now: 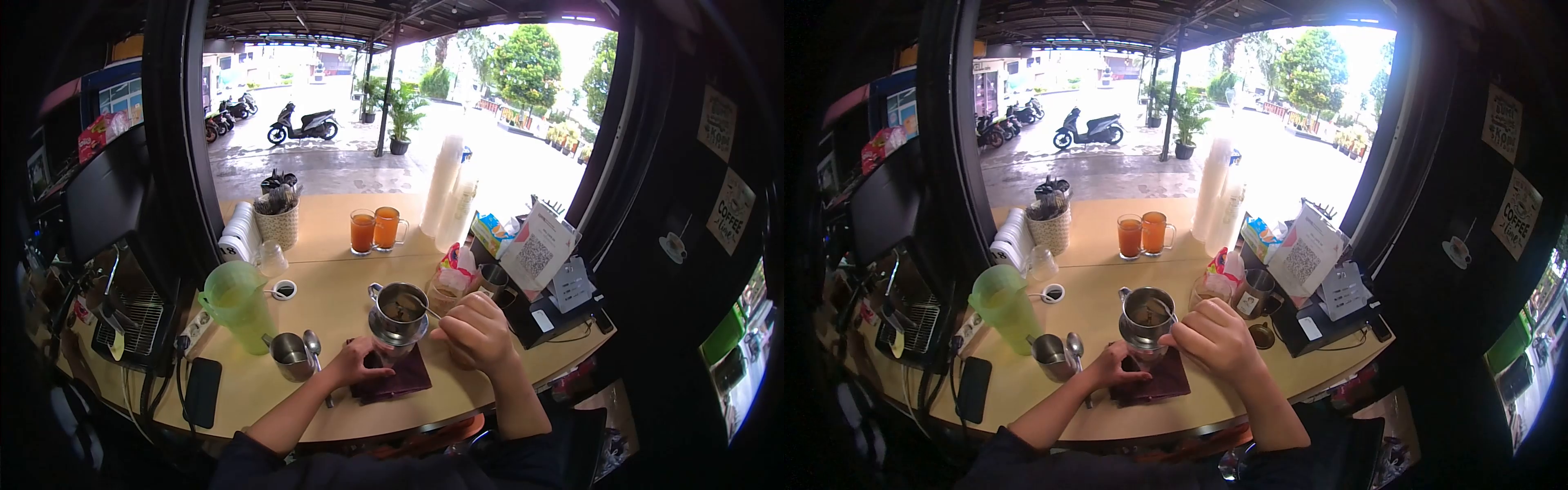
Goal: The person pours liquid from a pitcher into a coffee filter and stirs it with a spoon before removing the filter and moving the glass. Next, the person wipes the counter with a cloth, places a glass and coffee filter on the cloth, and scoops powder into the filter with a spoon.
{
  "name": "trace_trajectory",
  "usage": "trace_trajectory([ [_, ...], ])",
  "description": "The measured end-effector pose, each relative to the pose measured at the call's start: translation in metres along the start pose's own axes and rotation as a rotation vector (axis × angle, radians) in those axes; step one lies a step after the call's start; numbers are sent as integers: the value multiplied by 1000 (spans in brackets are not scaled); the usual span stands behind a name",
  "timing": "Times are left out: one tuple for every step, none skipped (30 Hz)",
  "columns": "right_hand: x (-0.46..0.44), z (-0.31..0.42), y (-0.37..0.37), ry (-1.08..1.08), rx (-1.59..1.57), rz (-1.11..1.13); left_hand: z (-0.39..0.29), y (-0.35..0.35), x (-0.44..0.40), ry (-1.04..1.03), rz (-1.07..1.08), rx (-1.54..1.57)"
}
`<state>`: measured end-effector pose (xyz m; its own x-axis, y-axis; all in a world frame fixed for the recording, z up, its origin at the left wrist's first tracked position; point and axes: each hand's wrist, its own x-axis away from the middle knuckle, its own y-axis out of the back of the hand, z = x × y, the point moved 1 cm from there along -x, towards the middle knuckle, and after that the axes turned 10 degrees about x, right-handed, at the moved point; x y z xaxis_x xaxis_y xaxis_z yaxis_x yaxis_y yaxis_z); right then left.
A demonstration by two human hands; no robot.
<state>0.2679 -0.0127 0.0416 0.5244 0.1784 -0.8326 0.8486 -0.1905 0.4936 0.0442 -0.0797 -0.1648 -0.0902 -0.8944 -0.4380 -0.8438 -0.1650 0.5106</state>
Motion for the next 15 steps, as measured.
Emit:
trace_trajectory([
  [0,0,0,1,-1,0,1,0,0,-9,-1,1],
  [2,-1,1,-6,0,-21,2,0,1,-8,-2,1],
  [3,-1,1,-14,2,-41,3,-1,1,-1,-1,6],
  [3,-2,1,-13,2,-41,3,-1,1,6,0,10],
  [4,-3,0,-22,-22,-23,4,-1,1,5,1,9],
  [5,-3,-1,-31,-45,-6,5,-1,1,1,0,0],
  [6,-4,-1,-32,-42,-8,5,-1,0,-4,0,-8],
  [8,-6,0,-58,-29,-36,4,-1,0,-7,2,-9],
  [9,-7,1,-83,-17,-65,2,-1,0,6,-4,8],
  [10,-7,1,-83,-17,-67,1,-1,0,18,-10,26],
  [11,-7,2,-102,-30,-54,1,-1,0,18,-11,24],
  [11,-7,2,-121,-43,-42,3,-1,0,7,-14,31],
  [12,-6,2,-121,-41,-44,4,-2,0,-5,-17,38],
  [14,-6,1,-113,-31,-72,4,-1,0,-7,-15,36],
  [15,-5,0,-105,-21,-100,3,-1,0,-3,-11,35],
])
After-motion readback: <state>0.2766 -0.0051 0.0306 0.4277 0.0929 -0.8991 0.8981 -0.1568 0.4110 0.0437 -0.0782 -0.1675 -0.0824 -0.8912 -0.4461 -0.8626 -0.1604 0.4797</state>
